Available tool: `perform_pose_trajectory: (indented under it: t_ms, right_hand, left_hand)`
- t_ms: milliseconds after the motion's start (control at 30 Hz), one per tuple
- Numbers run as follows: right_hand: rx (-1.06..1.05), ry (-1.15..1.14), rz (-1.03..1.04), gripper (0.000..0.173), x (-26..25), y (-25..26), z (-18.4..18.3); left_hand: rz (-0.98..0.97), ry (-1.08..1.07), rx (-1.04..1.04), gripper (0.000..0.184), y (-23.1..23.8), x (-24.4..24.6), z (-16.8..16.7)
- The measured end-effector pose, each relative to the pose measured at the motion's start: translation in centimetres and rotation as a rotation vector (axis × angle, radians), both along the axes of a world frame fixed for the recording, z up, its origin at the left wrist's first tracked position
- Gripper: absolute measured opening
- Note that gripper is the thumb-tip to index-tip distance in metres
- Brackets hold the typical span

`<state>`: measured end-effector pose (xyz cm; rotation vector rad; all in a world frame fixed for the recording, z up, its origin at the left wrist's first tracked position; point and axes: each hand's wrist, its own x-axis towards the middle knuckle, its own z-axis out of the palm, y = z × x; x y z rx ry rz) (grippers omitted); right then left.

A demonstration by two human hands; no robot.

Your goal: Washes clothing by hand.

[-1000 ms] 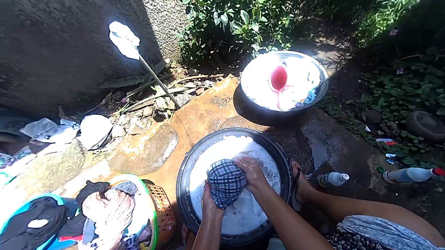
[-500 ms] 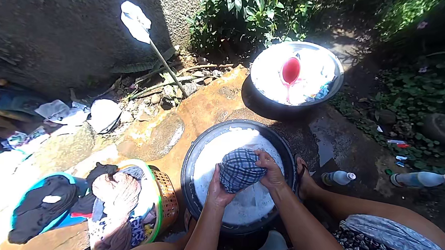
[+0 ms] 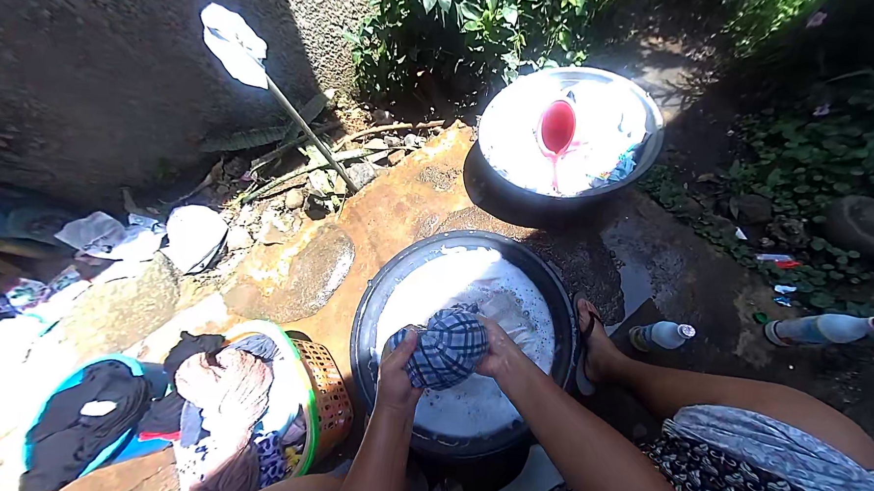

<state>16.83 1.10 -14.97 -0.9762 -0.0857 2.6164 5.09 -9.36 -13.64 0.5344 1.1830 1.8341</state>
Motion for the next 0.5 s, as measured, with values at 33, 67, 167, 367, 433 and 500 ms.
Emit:
perform_pose_trajectory:
  t_ms: [33, 67, 167, 367, 433, 500]
  right_hand:
    - [0.028, -0.045, -0.034, 0.033, -0.3, 0.1, 0.8]
    - [0.105, -0.092, -0.072, 0.024, -0.6, 0.2, 1.5]
    - [0.541, -0.246, -0.157, 0.027, -1.1, 0.5, 2.1]
    - [1.435, -0.485, -0.18, 0.033, -0.4, -0.3, 5.0]
    - [1.702, -0.502, -0.177, 0.035, -0.3, -0.8, 5.7]
    - [2.005, -0.495, -0.164, 0.032, 0.0, -1.2, 6.4]
  left_hand:
    - [0.041, -0.095, 0.025, 0.033, 0.0, 0.0, 0.3]
    - [0.086, -0.17, 0.025, 0.041, 0.2, 0.0, 0.6]
    - [0.251, -0.361, -0.12, 0.043, 1.4, 0.1, 1.0]
    - [0.161, -0.48, -0.402, 0.045, 4.2, -0.6, 2.0]
    - [0.034, -0.536, -0.499, 0.054, 4.6, -1.1, 3.2]
    - [-0.103, -0.543, -0.578, 0.056, 5.2, -1.0, 5.3]
